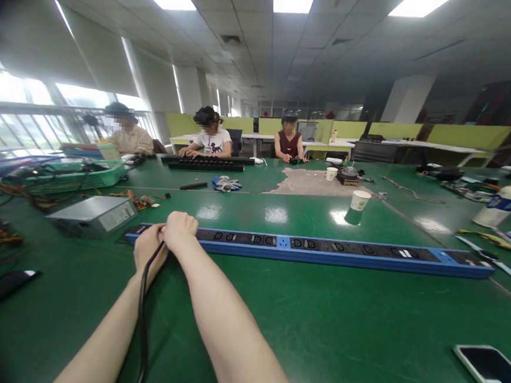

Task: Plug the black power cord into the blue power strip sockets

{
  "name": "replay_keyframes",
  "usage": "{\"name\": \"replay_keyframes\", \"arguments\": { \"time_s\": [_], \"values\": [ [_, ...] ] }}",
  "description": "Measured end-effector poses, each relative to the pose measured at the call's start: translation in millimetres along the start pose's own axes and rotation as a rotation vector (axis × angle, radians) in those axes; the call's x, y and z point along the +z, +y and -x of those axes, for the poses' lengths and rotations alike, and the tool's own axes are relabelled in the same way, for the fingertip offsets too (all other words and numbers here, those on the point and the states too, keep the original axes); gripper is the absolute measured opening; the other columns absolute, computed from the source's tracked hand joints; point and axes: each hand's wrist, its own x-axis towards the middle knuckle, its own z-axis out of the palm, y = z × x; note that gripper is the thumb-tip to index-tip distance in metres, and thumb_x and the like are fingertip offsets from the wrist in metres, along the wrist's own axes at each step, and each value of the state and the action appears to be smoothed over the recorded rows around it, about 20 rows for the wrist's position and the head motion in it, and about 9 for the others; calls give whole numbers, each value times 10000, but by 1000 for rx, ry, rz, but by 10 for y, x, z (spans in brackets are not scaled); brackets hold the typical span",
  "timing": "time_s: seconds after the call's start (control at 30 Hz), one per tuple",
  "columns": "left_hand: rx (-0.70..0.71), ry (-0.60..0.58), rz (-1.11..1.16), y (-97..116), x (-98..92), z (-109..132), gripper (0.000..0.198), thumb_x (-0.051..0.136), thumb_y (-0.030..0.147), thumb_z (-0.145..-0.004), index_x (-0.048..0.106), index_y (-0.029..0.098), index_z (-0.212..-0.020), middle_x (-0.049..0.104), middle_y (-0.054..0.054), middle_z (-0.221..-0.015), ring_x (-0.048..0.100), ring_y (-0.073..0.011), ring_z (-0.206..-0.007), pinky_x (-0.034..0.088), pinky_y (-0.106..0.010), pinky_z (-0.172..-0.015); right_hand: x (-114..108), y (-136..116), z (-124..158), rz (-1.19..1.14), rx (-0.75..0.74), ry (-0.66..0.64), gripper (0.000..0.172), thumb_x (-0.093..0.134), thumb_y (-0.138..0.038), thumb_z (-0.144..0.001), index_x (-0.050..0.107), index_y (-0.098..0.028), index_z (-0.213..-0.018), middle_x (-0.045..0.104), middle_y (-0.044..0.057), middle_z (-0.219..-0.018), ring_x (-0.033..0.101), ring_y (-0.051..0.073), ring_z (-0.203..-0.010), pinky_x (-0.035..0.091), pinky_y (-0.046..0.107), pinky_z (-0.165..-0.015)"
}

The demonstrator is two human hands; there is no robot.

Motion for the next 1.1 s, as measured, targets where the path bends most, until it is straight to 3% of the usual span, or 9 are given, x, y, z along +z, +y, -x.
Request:
{"name": "replay_keyframes", "arguments": {
  "time_s": [0.17,0.4,0.53,0.9,1.1],
  "values": [
    [-40,-41,31,14,-46,14,322,444,271,-978,672,181,-1187,724,-121,-1123,643,-283,-1055,460,-373,-921,173,-30,65,43,-3,63,411,591,-294,-894,592,-99,-1257,724,198,-1138,714,285,-1070,568,414,-902],
    [-36,-37,56,28,-72,16,324,431,275,-986,661,191,-1198,717,-116,-1138,645,-279,-1073,467,-372,-925,150,-23,42,36,-12,35,433,611,-293,-886,582,-93,-1269,703,218,-1185,694,302,-1126,554,424,-919],
    [-54,-42,31,30,-67,5,307,440,249,-976,671,183,-1167,722,-127,-1115,647,-290,-1070,464,-387,-932,228,-33,55,52,-32,100,428,587,-302,-903,574,-77,-1267,720,200,-1118,716,303,-1051,562,425,-887],
    [-57,37,47,-13,29,20,342,404,253,-985,707,188,-1130,725,-115,-1095,650,-273,-1028,455,-380,-941,174,167,-32,-40,-5,175,274,638,-454,-837,726,-275,-1024,750,57,-1023,711,239,-991,543,337,-829],
    [-29,5,49,19,-27,11,336,437,329,-987,699,204,-1156,722,-120,-1114,646,-294,-1059,453,-390,-930,218,152,44,-6,-30,223,227,590,-362,-871,721,-271,-1032,746,56,-975,708,220,-920,515,315,-805]
  ]
}}
